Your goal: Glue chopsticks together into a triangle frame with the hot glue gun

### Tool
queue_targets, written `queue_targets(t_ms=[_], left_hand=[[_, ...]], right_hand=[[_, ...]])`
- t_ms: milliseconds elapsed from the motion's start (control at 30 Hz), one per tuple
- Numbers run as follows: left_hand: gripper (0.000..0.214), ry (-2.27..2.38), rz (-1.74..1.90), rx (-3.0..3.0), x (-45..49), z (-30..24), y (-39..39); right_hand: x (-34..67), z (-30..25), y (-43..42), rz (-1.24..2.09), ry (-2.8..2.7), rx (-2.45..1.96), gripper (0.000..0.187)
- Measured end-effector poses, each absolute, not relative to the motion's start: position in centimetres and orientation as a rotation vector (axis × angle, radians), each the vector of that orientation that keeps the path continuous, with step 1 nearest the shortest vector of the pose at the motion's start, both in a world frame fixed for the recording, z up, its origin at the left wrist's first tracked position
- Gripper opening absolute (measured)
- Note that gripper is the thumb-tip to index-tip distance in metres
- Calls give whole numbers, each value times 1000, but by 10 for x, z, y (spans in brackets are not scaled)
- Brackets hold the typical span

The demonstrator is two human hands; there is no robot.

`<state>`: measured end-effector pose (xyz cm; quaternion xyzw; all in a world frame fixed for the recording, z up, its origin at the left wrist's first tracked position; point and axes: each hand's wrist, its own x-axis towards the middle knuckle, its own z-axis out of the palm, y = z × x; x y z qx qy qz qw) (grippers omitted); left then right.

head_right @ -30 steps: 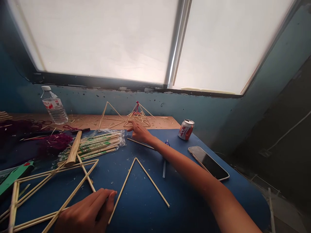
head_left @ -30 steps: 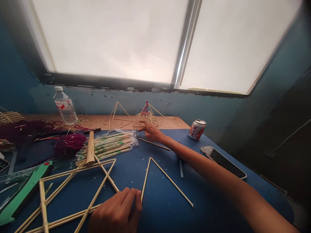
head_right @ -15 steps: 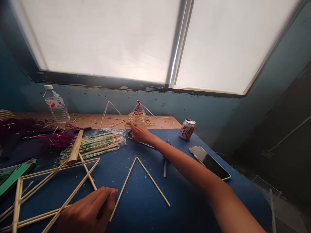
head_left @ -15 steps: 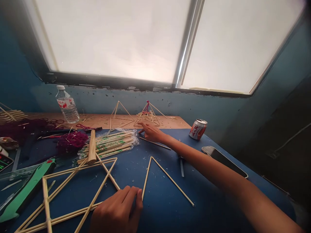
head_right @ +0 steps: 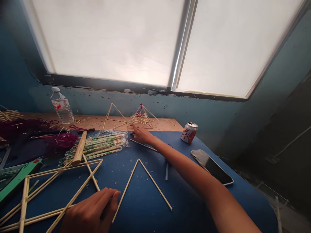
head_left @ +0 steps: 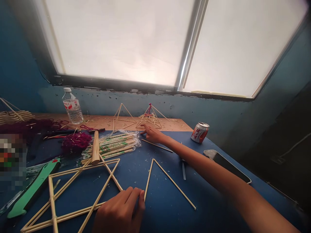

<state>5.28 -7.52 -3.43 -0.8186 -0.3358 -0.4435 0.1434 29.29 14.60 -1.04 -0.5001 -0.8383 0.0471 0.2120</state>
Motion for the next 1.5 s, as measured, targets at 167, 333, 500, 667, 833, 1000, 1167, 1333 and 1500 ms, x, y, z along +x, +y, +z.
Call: queue_targets(t_ms=[167,333,500,667,833,1000,1167,1333,1500], left_hand=[[31,-959,-1284,-2369,53,-34,-76],[33,-939,-1287,-2327,53,-32,-74],[36,-946,-1286,-2310,54,-33,-74],[35,-949,-1285,-2318,55,-33,-73],[34,-947,-1284,-2311,55,-35,-73],[34,-955,-1283,-2321,54,-35,-73],[35,-954,-1293,-2311,55,-34,-72],[34,-954,-1288,-2326,54,-34,-73],[33,-977,-1276,-2340,54,-33,-75]], right_hand=[[297,-7,146,216,-2324,-1380,78],[301,0,142,148,-2273,-1305,74],[304,-3,145,325,-2269,-1299,77],[301,-4,142,390,-2274,-1349,77],[301,-2,140,367,-2247,-1292,75],[302,-2,141,341,-2246,-1252,72],[298,-1,134,345,-2267,-1226,69],[291,3,119,217,-2410,-1257,72],[288,6,112,-18,-2534,-1233,61]])
